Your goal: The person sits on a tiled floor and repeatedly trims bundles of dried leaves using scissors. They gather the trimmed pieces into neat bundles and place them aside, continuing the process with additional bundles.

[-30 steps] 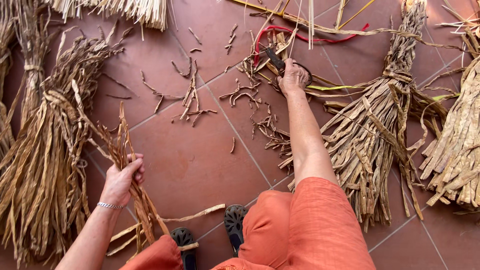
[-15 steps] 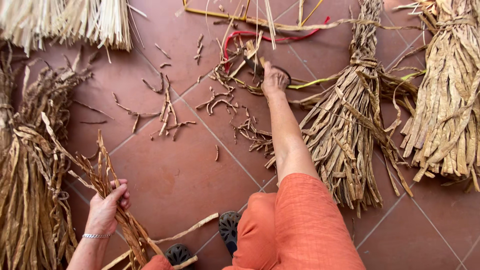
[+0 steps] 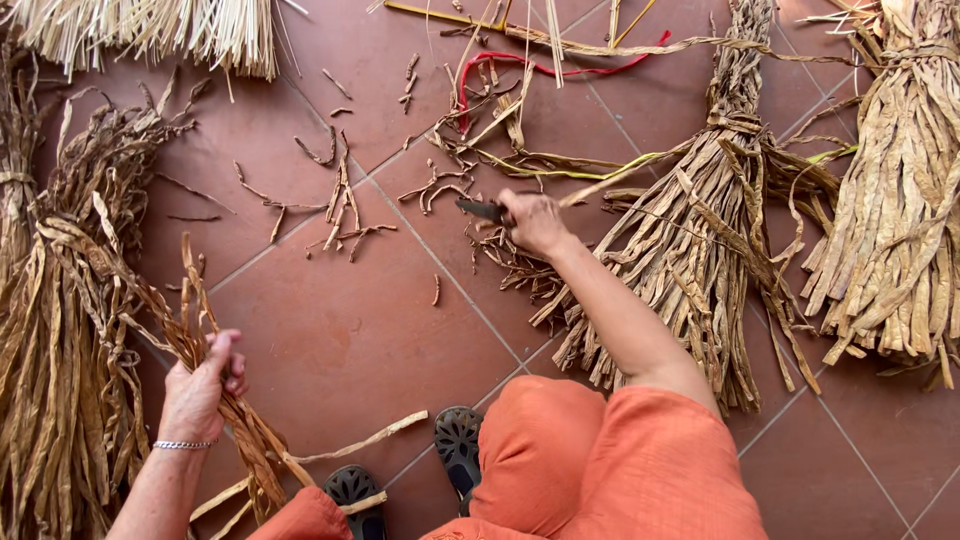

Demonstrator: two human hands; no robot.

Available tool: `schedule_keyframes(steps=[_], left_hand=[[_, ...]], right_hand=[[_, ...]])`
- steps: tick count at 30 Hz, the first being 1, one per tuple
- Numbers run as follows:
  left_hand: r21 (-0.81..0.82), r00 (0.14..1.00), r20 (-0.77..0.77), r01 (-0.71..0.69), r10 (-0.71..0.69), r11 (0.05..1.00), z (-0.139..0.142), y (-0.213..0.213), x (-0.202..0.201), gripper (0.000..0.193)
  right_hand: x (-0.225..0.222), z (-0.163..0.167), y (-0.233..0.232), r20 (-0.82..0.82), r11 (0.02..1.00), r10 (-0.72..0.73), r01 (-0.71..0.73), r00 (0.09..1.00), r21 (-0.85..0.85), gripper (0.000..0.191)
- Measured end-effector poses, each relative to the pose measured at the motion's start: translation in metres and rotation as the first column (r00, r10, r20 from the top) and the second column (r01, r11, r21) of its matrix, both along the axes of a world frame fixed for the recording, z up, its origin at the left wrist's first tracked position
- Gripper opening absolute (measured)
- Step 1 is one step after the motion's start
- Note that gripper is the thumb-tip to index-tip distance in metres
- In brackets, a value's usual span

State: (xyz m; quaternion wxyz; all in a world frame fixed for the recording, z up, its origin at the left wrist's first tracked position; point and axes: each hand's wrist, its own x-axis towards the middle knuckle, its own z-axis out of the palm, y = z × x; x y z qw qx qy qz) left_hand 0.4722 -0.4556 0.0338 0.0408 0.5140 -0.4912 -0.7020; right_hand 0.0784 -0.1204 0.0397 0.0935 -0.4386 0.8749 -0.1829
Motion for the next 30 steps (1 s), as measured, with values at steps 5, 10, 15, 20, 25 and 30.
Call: schedule_keyframes(steps=[5,10,15,20,25,30], left_hand=[[-0.054,1.0,0.024,0.01,-0.008,0.998,0.006,-0.006,0.001,0.013],[-0.064,0.999,-0.02,0.037,-0.038,0.997,0.003,-0.013,0.016,0.01],[-0.027,0.998,-0.062,-0.016,0.015,1.0,0.005,-0.017,0.031,0.011],[-0.178,0.997,0.04,0.068,-0.062,0.982,0.016,-0.022,0.035,0.02],[-0.136,0.993,0.108,0.063,-0.048,0.989,0.024,-0.018,0.033,0.021],[-0.092,0.992,0.129,0.029,-0.017,0.995,0.03,-0.01,0.026,0.019]], right_hand=[[0.051,-0.012,0.065,0.023,0.997,-0.053,0.051,0.998,0.055,0.04],[0.088,-0.018,0.138,0.092,0.965,-0.177,0.155,0.98,0.21,0.044],[0.107,-0.025,0.222,0.147,0.884,-0.282,0.197,0.948,0.423,0.052],[0.115,-0.02,0.287,0.129,0.584,-0.414,0.154,0.901,0.797,0.044],[0.099,-0.003,0.269,0.327,0.532,-0.555,0.024,0.765,0.846,0.034],[0.058,0.03,0.169,0.294,0.947,-0.201,0.109,0.934,0.302,0.057]])
